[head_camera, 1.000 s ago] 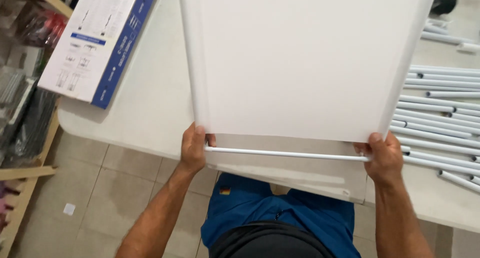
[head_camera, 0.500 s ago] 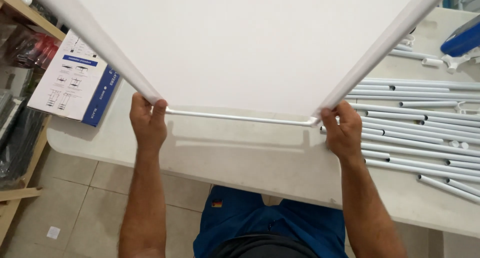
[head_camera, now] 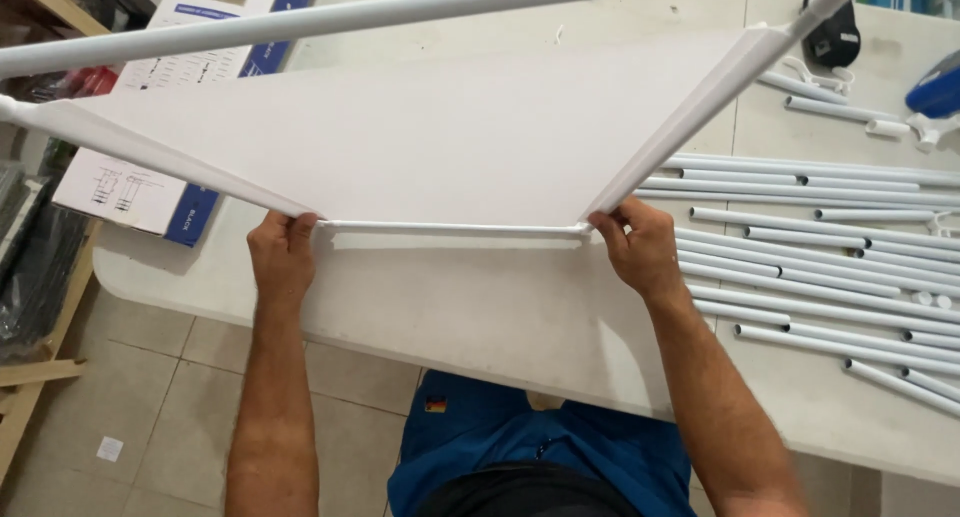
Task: Assembling a multi-tier shelving unit by connecting tubes with plastic joints and adding fabric shelves.
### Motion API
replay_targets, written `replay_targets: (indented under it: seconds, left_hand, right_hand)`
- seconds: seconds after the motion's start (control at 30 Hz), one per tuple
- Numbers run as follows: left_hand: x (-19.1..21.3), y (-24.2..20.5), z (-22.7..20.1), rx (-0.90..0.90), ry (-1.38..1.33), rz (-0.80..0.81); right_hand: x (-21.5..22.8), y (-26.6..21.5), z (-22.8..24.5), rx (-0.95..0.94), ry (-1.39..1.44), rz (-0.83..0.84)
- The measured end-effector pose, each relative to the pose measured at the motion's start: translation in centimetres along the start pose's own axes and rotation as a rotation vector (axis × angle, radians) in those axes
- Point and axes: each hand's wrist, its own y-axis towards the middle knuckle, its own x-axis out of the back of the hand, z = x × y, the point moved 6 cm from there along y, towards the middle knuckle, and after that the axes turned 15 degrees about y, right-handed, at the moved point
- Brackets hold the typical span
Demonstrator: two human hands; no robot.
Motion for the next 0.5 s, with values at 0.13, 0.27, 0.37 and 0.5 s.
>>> replay_targets:
  seconds: [0.13,0.27,0.37,0.5]
  left_hand:
    - [-0.1,0.8,-1.3,-0.015,-0.013,0.003]
    - [0.7,-0.3,-2.9,0.007,-0.117,0.001]
    - [0.8,-2.4,-6.4,0.094,-0.293,0.028]
    - [-4.7,-6.6,-4.3,0.430,-0.689,0.139]
  right_hand:
    - [0.3,0.1,-0.4,-0.016,0.024,-0.019]
    - [1.3,-0.9,1.5,-0.071,0.152,-0.042]
    - [3.8,-2.5,1.1,-0.164,0.250,-0.064]
    - [7.7,-8.1,-5.5,-0.318,0.475,-0.071]
